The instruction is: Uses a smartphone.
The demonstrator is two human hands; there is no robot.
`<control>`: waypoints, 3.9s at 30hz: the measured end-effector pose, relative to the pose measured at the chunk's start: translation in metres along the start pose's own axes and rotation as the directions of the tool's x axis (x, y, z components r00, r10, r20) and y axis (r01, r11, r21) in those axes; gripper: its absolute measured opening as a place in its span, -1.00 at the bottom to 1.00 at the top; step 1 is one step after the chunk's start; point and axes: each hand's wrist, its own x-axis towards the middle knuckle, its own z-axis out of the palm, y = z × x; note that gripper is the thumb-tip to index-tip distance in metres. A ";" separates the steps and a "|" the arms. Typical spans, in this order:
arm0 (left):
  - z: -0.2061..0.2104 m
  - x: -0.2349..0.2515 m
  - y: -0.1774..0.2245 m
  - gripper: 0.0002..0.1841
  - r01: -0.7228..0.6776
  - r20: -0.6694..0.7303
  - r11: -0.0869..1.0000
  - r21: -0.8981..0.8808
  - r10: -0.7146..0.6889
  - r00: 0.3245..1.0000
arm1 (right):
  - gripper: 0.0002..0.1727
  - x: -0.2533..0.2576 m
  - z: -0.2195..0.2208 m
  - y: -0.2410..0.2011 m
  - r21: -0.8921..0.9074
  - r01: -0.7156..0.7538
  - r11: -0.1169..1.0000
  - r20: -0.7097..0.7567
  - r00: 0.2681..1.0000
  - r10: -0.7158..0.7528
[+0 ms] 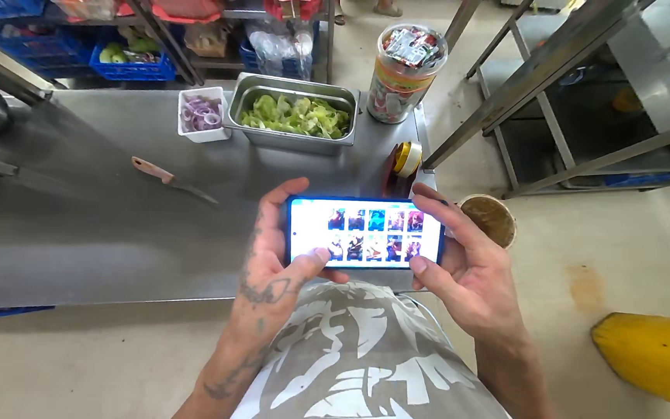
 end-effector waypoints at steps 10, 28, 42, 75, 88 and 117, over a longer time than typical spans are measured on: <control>0.002 0.000 0.002 -0.24 0.002 -0.012 1.000 0.024 -0.002 1.000 | -0.39 -0.001 0.001 0.000 -0.002 -0.002 1.000 -0.017 1.000 0.002; 0.001 -0.001 0.001 -0.26 0.003 -0.007 1.000 0.015 -0.003 1.000 | -0.71 -0.005 -0.001 0.003 -0.036 -0.002 0.999 -0.035 0.999 0.001; 0.001 -0.001 0.000 -0.24 0.008 -0.016 1.000 0.006 -0.008 1.000 | -0.42 -0.002 0.002 0.002 -0.017 -0.013 1.000 -0.024 1.000 0.013; 0.007 -0.003 0.001 -0.22 0.002 0.028 1.000 0.011 -0.002 1.000 | -0.08 -0.002 0.010 -0.004 0.286 -0.126 0.950 -0.139 0.975 0.171; 0.008 -0.001 0.002 -0.25 0.024 0.018 1.000 -0.001 -0.024 1.000 | -0.13 -0.003 0.009 -0.004 0.281 -0.111 0.953 -0.143 0.977 0.156; 0.006 -0.001 -0.001 -0.25 0.023 0.010 1.000 -0.008 -0.023 1.000 | -0.16 -0.002 0.011 -0.004 0.280 -0.096 0.955 -0.160 0.976 0.145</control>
